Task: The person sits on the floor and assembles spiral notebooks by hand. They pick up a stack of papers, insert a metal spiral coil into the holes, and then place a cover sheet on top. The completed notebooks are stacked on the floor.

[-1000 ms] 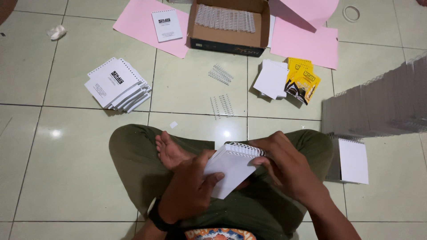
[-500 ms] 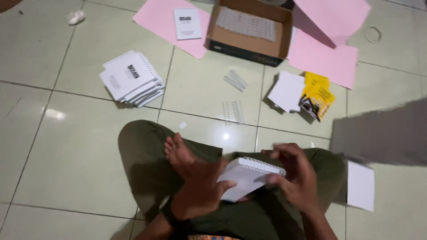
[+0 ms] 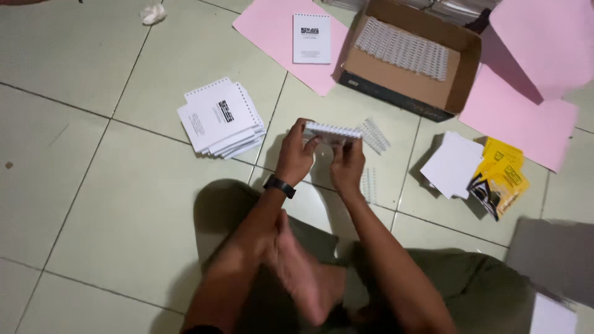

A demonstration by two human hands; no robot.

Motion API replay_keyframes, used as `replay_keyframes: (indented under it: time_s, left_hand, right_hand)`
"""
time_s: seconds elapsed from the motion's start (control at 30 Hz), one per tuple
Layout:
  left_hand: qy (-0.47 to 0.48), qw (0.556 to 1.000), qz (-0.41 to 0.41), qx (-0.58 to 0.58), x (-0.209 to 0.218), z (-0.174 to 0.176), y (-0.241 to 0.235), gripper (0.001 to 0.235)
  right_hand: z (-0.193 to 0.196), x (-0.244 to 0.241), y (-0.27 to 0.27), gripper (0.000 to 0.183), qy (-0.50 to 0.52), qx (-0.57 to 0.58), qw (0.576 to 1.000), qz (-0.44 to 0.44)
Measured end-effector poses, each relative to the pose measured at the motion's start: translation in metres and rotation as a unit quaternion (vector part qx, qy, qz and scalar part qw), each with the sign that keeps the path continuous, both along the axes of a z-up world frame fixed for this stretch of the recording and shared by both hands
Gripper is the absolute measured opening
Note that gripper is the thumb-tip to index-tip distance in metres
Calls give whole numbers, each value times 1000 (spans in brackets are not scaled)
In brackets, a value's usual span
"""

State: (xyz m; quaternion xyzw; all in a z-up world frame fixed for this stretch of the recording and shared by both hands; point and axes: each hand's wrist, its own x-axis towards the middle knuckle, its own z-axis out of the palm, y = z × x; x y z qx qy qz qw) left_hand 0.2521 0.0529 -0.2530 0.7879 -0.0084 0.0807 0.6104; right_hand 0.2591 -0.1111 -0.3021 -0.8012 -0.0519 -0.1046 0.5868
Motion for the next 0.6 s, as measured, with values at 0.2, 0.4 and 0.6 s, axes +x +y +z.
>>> replay_keyframes:
  time_s: [0.2, 0.4, 0.6]
  left_hand:
    - [110, 992, 56, -5, 0, -45, 0, 29]
    - [137, 989, 47, 27, 0, -44, -4, 22]
    - [64, 990, 67, 107, 2, -75, 3, 37]
  right_hand:
    - [-5, -7, 43, 6, 141, -74, 985, -63]
    - [25, -9, 49, 7, 165, -84, 980, -72]
    - [-34, -2, 29, 21, 145, -84, 985, -42]
